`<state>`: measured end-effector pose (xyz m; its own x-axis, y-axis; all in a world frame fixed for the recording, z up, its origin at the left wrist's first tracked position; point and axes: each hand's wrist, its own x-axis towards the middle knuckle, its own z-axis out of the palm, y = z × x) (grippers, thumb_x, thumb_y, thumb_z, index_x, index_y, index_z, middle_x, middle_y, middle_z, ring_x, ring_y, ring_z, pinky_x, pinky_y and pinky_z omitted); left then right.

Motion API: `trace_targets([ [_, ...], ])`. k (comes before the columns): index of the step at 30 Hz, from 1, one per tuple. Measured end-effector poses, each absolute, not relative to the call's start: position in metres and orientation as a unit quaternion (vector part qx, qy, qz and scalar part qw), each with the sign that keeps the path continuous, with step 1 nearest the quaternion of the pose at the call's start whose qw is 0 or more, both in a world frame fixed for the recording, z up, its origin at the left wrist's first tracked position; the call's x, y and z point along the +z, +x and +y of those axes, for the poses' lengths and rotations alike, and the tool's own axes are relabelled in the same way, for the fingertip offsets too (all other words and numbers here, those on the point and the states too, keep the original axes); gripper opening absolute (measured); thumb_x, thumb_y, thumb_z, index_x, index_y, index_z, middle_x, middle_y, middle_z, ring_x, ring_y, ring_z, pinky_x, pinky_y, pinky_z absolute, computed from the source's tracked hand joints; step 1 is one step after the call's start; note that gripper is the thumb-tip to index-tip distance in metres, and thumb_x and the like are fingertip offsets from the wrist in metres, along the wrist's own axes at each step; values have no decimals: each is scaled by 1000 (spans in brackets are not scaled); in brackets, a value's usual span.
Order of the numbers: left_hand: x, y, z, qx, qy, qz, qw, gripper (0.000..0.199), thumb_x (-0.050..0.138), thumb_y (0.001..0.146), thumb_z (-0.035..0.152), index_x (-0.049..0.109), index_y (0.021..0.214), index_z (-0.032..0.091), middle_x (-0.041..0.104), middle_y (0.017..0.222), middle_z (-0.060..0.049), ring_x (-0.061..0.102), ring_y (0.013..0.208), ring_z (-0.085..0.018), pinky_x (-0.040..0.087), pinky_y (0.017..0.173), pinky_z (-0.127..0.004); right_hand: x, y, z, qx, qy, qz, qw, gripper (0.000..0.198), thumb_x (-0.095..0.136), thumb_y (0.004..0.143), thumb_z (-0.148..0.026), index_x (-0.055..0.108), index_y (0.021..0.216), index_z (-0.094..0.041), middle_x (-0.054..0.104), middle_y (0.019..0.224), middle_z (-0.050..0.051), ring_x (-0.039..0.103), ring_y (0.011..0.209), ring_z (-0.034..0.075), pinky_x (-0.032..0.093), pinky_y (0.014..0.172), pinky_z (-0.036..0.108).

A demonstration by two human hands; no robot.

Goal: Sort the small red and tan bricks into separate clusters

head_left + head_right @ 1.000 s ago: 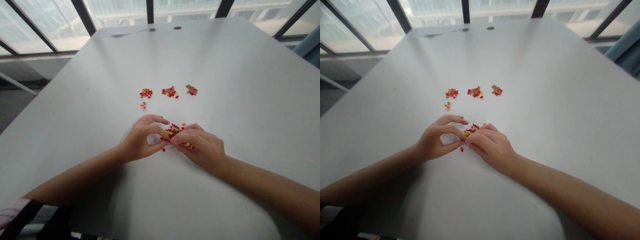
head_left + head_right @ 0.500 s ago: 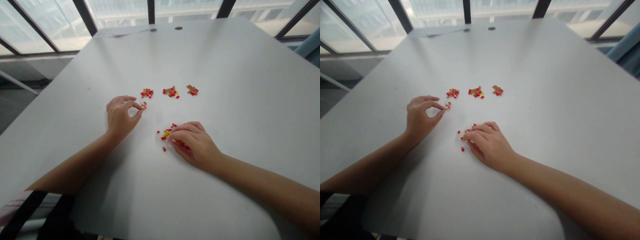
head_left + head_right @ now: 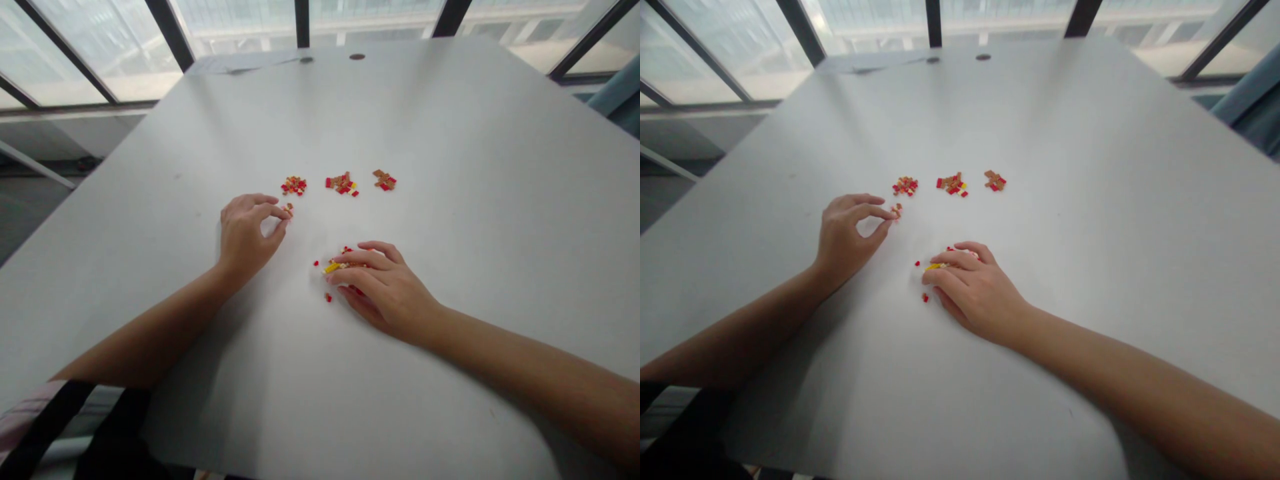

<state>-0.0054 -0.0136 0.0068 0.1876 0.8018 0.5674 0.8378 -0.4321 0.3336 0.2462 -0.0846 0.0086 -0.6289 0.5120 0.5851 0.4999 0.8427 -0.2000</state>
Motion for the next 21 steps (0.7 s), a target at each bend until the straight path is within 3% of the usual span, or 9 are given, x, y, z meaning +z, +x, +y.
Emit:
trace_targets([
  [4, 6, -5, -14, -355, -775, -523, 26, 7, 70, 83, 21, 74, 85, 26, 75, 107, -3, 67, 106, -24, 46, 102, -46, 9, 247, -84, 17, -303, -889, 343, 21, 56, 93, -14, 58, 111, -24, 77, 107, 5, 69, 105, 18, 45, 101, 41],
  [9, 4, -5, -16, -351, -787, -507, 21, 6, 70, 84, 21, 73, 85, 26, 75, 108, -2, 67, 107, -23, 46, 103, -46, 8, 245, -83, 27, -317, -898, 304, 25, 51, 95, -16, 57, 118, -22, 76, 113, 7, 66, 115, 21, 40, 108, 46],
  [16, 2, -7, -18, -348, -822, -451, 3, 6, 65, 86, 21, 70, 85, 24, 75, 106, -4, 67, 110, -24, 48, 103, -46, 6, 248, -83, 22, -347, -863, 367, 21, 57, 90, -15, 57, 109, -24, 76, 101, 5, 70, 97, 20, 45, 101, 43],
  [21, 3, -6, -20, -326, -844, -427, 15, 7, 64, 87, 21, 70, 86, 24, 74, 108, -5, 65, 115, -24, 48, 104, -46, 6, 249, -81, 17, -339, -868, 362, 16, 57, 91, -16, 58, 105, -24, 76, 97, 4, 70, 94, 19, 44, 101, 43],
])
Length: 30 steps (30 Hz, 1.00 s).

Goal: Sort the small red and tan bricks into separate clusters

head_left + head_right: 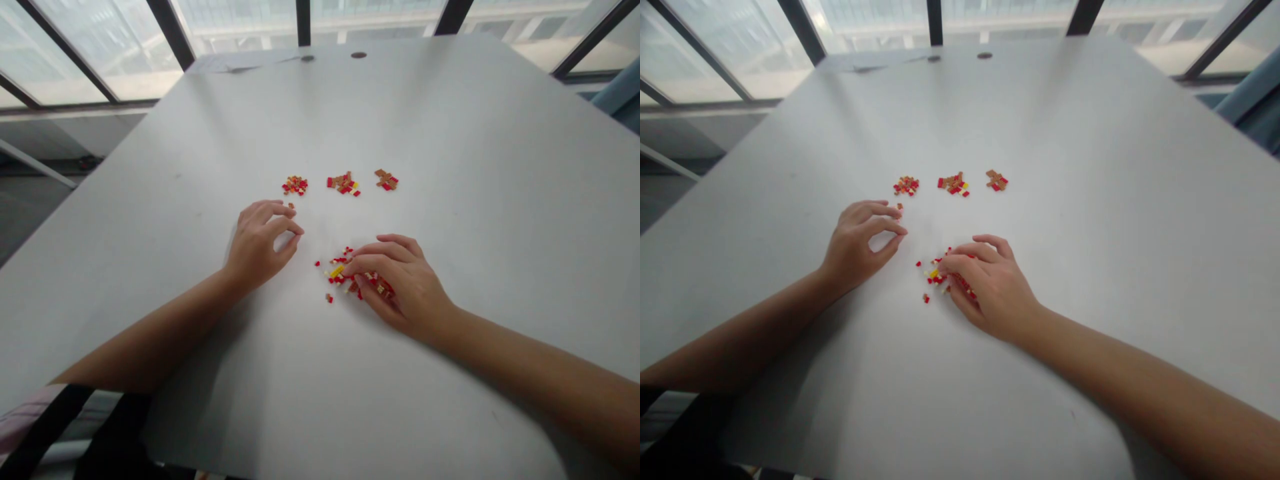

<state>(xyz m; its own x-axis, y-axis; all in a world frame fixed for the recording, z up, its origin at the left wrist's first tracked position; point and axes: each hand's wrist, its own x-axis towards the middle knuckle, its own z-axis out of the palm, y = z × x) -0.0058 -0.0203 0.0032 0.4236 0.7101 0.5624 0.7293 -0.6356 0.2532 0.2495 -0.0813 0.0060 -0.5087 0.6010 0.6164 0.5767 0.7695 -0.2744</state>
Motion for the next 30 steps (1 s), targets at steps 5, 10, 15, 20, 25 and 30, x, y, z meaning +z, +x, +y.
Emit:
trace_targets([
  [5, 5, -4, -23, -321, -861, -393, 36, 7, 64, 88, 20, 70, 86, 23, 73, 109, -6, 65, 116, -25, 47, 103, -46, 5, 248, -79, 4, -323, -885, 335, 17, 57, 90, -14, 58, 104, -24, 77, 100, 5, 69, 98, 19, 41, 103, 45],
  [10, 7, -3, -24, -315, -863, -393, 30, 8, 63, 89, 22, 70, 85, 24, 73, 110, -4, 64, 118, -24, 47, 104, -45, 5, 247, -78, -2, -333, -879, 341, 17, 57, 89, -13, 58, 101, -25, 76, 93, 2, 70, 91, 19, 43, 100, 43],
  [15, 8, -2, -25, -313, -863, -397, 23, 8, 63, 89, 22, 70, 85, 25, 73, 111, -4, 64, 118, -24, 46, 105, -45, 7, 247, -79, 2, -331, -879, 343, 20, 58, 85, -13, 58, 101, -25, 76, 91, 2, 68, 91, 20, 43, 98, 43],
  [20, 9, -2, -26, -313, -862, -399, 22, 8, 64, 89, 22, 70, 85, 25, 73, 111, -4, 64, 119, -24, 46, 105, -46, 7, 246, -79, 13, -333, -882, 334, 24, 57, 85, -15, 61, 106, -25, 76, 94, 3, 68, 94, 21, 42, 99, 45],
  [25, 9, -2, -26, -312, -863, -397, 23, 8, 64, 89, 22, 70, 84, 25, 73, 111, -4, 64, 119, -24, 46, 104, -46, 7, 246, -79, 35, -339, -884, 319, 23, 56, 87, -14, 63, 106, -25, 77, 95, 2, 67, 96, 21, 41, 99, 45],
  [30, 8, -2, -26, -318, -864, -390, 31, 8, 63, 89, 22, 70, 85, 24, 73, 110, -4, 64, 118, -24, 46, 104, -45, 9, 246, -79, 47, -339, -883, 322, 22, 55, 86, -14, 62, 104, -24, 76, 92, 2, 66, 94, 22, 41, 97, 45],
])
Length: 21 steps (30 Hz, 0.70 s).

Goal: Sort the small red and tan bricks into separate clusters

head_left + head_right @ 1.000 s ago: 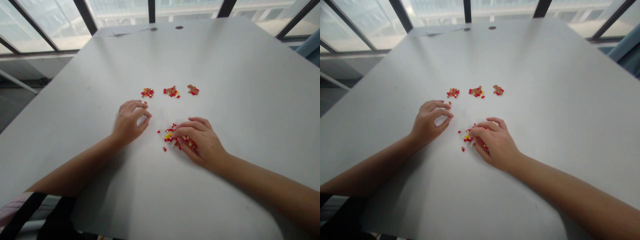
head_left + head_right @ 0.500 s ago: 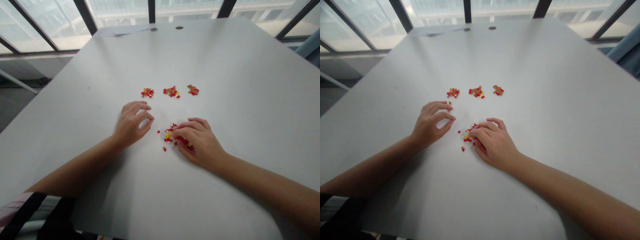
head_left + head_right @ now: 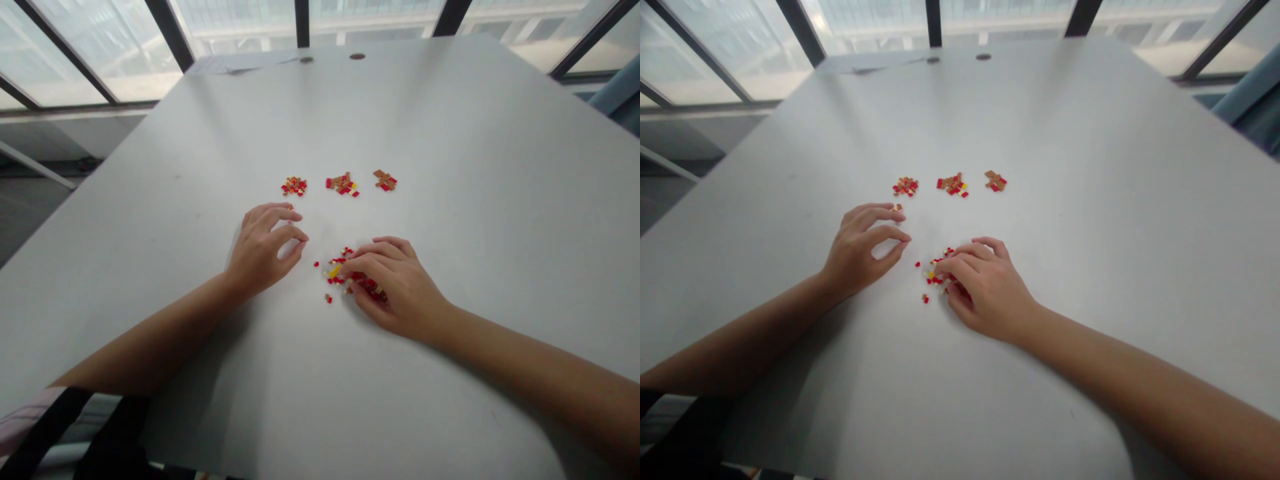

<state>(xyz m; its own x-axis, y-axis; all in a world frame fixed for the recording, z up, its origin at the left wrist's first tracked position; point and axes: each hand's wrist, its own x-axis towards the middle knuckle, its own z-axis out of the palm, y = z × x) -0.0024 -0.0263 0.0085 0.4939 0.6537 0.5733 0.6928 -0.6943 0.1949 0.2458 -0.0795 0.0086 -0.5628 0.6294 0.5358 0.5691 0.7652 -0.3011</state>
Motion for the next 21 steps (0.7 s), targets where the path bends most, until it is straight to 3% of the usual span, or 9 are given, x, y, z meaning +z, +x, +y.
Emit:
trace_targets([
  [8, 8, -3, -26, -313, -861, -400, 22, 8, 64, 89, 22, 70, 85, 25, 73, 111, -3, 64, 119, -24, 45, 105, -46, 8, 250, -82, 69, -342, -883, 314, 29, 57, 81, -16, 64, 109, -24, 75, 97, 3, 65, 99, 24, 38, 100, 48],
  [21, 7, -3, -26, -322, -864, -386, 37, 8, 64, 89, 21, 69, 85, 25, 73, 110, -4, 65, 118, -24, 47, 104, -46, 9, 253, -81, 80, -365, -872, 316, 18, 59, 84, -17, 61, 100, -24, 75, 95, 3, 66, 96, 23, 40, 95, 46],
])
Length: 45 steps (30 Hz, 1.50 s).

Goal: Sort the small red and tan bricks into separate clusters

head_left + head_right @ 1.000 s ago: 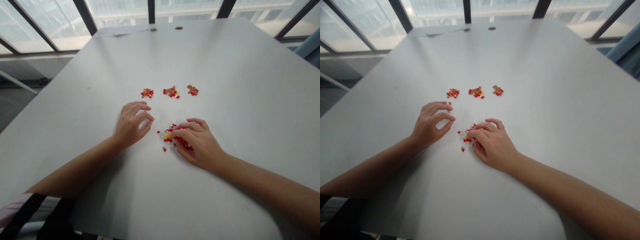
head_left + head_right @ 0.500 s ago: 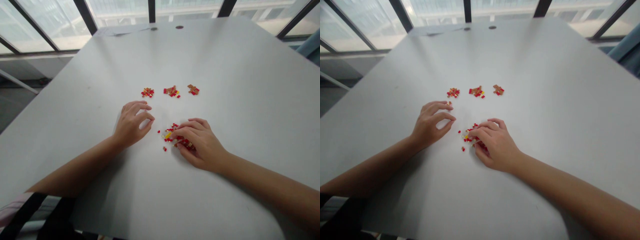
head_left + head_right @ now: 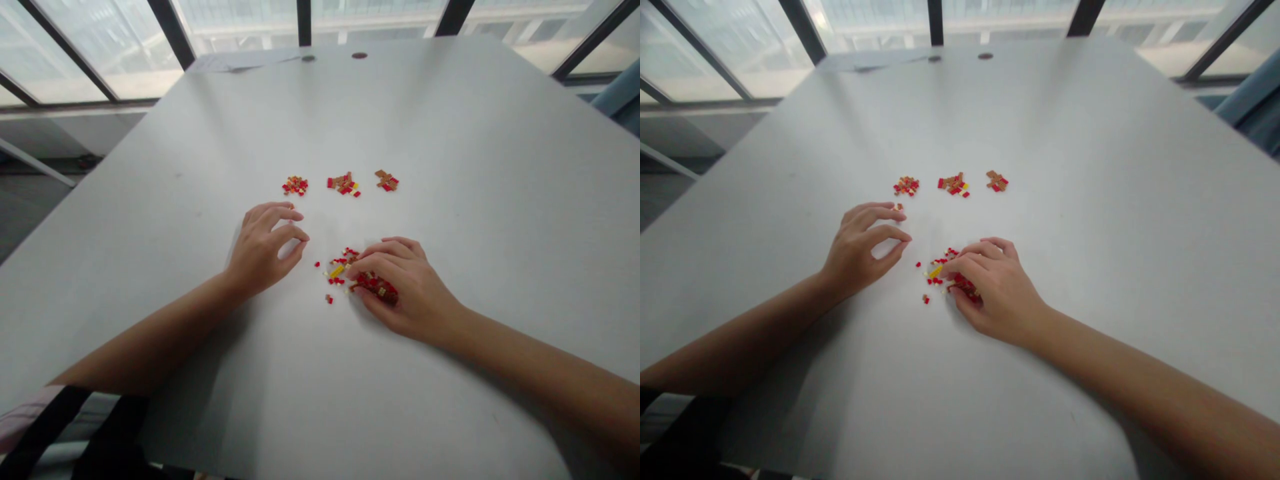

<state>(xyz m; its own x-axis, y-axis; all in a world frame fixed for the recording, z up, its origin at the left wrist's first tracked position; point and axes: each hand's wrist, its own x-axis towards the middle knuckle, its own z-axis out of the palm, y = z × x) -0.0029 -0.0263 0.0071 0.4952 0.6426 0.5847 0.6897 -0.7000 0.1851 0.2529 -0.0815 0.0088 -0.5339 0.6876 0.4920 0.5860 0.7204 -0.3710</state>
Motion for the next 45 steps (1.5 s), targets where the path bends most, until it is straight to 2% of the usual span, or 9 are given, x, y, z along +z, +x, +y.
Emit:
trace_targets([
  [16, 8, -3, -28, -337, -865, -371, 27, 7, 66, 88, 20, 71, 84, 23, 72, 110, -6, 64, 118, -26, 47, 104, -47, 11, 254, -79, 104, -348, -866, 344, 13, 62, 89, -12, 62, 94, -24, 76, 90, 0, 67, 87, 19, 43, 86, 39],
  [20, 13, 2, -35, -340, -880, -329, -48, 3, 72, 86, 25, 74, 88, 26, 71, 116, -5, 60, 124, -27, 43, 109, -48, 12, 249, -76, 102, -308, -865, 384, 15, 65, 89, -12, 61, 96, -25, 75, 87, 0, 67, 87, 18, 49, 85, 37],
  [23, 16, 6, -41, -329, -891, -286, -128, 11, 74, 86, 25, 76, 96, 28, 69, 123, -6, 57, 129, -27, 41, 113, -48, 11, 241, -73, 107, -275, -862, 411, 19, 67, 88, -11, 60, 97, -26, 75, 84, -1, 67, 84, 17, 51, 82, 36],
  [30, 20, 11, -46, -320, -886, -256, -217, 11, 71, 84, 12, 73, 87, 23, 69, 123, -7, 59, 126, -25, 45, 112, -43, 10, 237, -72, 118, -241, -858, 438, 23, 69, 86, -8, 59, 96, -26, 76, 84, -1, 68, 83, 16, 52, 80, 35],
  [34, 16, 8, -41, -324, -882, -291, -180, 7, 71, 87, 19, 74, 87, 25, 70, 121, -6, 61, 125, -24, 45, 111, -45, 8, 237, -72, 97, -261, -859, 430, 22, 70, 87, -10, 60, 98, -25, 76, 87, 0, 68, 84, 16, 53, 81, 35],
  [40, 9, -3, -24, -347, -807, -477, -14, 2, 73, 85, 22, 75, 85, 25, 75, 108, -5, 67, 109, -25, 47, 103, -47, 7, 240, -81, 68, -256, -895, 360, 10, 62, 94, -18, 64, 103, -22, 76, 92, 4, 67, 91, 16, 48, 83, 33],
  [45, 12, -7, -15, -330, -757, -562, 27, 3, 75, 84, 26, 77, 85, 29, 74, 109, -3, 66, 108, -26, 44, 104, -50, 8, 246, -89, 52, -254, -910, 324, 10, 61, 94, -16, 66, 102, -21, 78, 89, -1, 67, 96, 14, 41, 89, 32],
])
